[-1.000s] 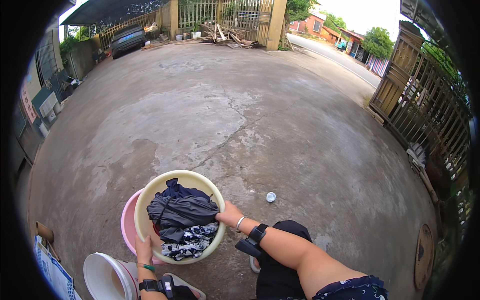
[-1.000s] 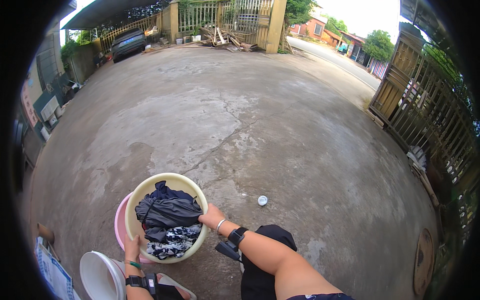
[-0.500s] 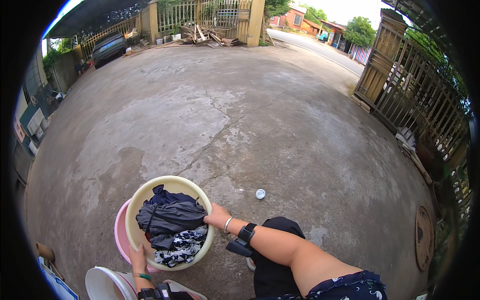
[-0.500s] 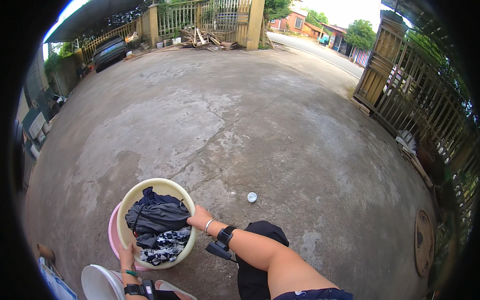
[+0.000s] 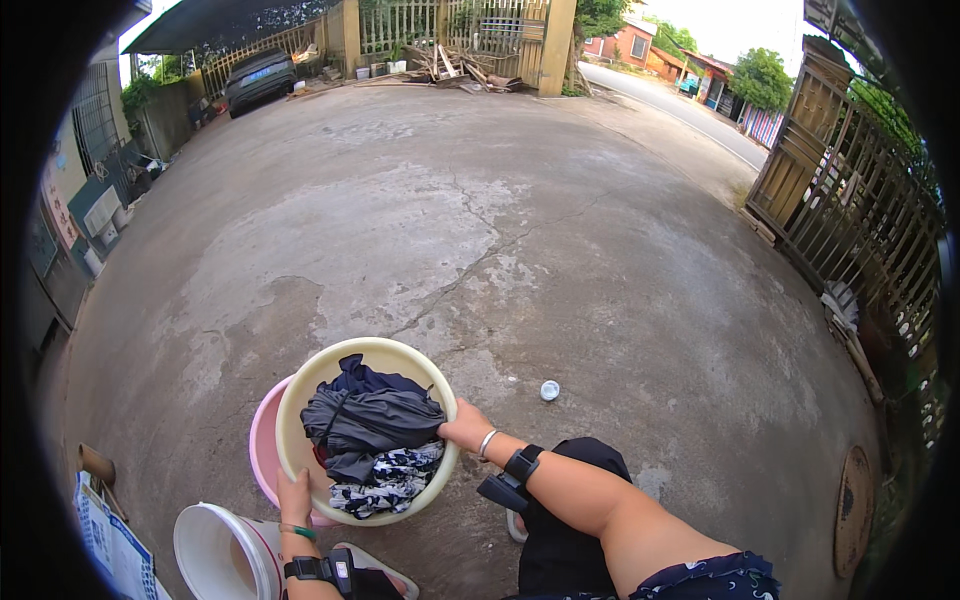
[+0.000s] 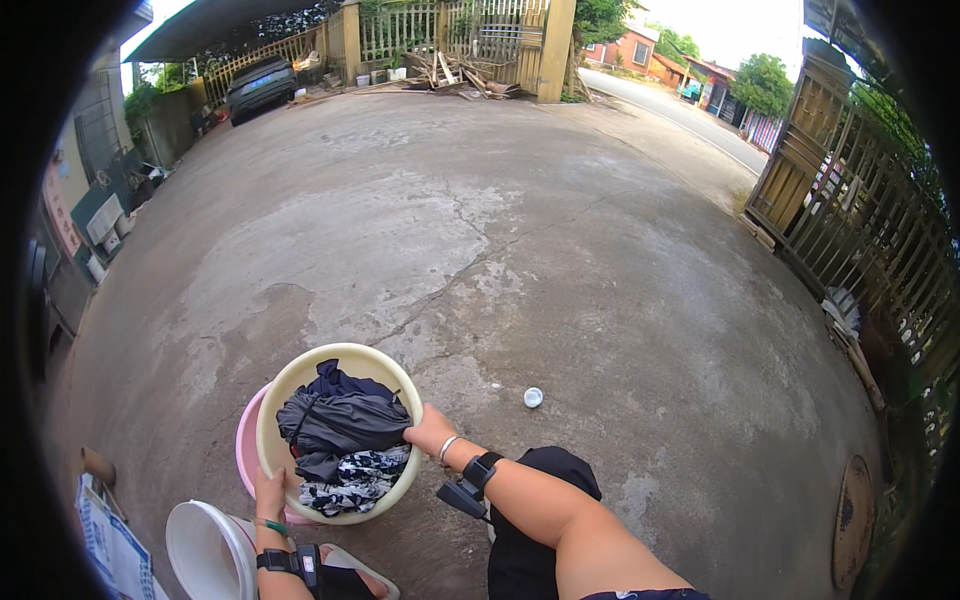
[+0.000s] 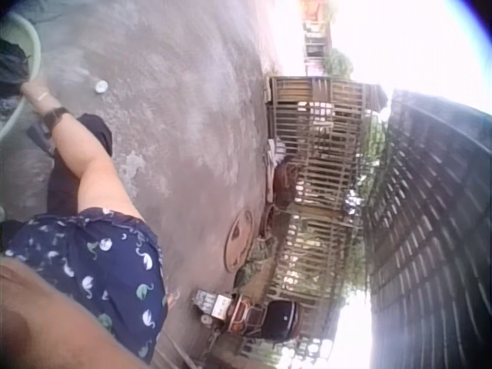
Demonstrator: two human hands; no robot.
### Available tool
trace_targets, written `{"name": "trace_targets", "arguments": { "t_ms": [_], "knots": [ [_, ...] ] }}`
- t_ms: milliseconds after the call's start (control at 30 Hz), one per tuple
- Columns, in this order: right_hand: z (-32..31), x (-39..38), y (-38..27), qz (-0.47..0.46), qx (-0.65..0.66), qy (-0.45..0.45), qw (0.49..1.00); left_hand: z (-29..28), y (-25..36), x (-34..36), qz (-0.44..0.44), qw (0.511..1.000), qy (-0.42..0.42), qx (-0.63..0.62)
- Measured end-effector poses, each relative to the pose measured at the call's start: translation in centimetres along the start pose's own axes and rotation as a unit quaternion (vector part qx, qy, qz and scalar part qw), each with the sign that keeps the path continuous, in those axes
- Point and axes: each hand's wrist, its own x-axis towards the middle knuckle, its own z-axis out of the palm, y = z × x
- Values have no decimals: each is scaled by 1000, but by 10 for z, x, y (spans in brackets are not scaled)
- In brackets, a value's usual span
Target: The person picks up clothing items one at a time from a basin, places each item onto a hanger, and then hangs the hanger on a metal rod using a reaching tool.
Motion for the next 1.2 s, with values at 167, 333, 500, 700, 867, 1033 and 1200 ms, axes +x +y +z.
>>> {"name": "trace_targets", "arguments": {
  "t_ms": [167, 333, 500, 700, 867, 1033, 1200],
  "knots": [
    [7, -1, 3, 4, -9, -22, 1000, -6, 5, -2, -1, 999, 9, 31],
    [20, 3, 13, 1, -17, 0, 1000, -15, 0, -5, -5, 1000, 18, 10],
    [22, 6, 22, 5, -18, -19, 1000, -17, -2, -4, -3, 1000, 17, 23],
    [21, -8, 3, 13, -54, -1, 998, -23, -16, -1, 6, 999, 31, 22],
    [24, -5, 8, 8, -58, 2, 998, -25, -13, -2, 13, 999, 34, 34],
    [24, -9, 2, 11, -44, -1, 999, -27, -16, -2, 25, 999, 27, 39],
    [23, -8, 4, 12, -48, -2, 999, -24, -10, -4, 29, 998, 31, 55]
  ]
}}
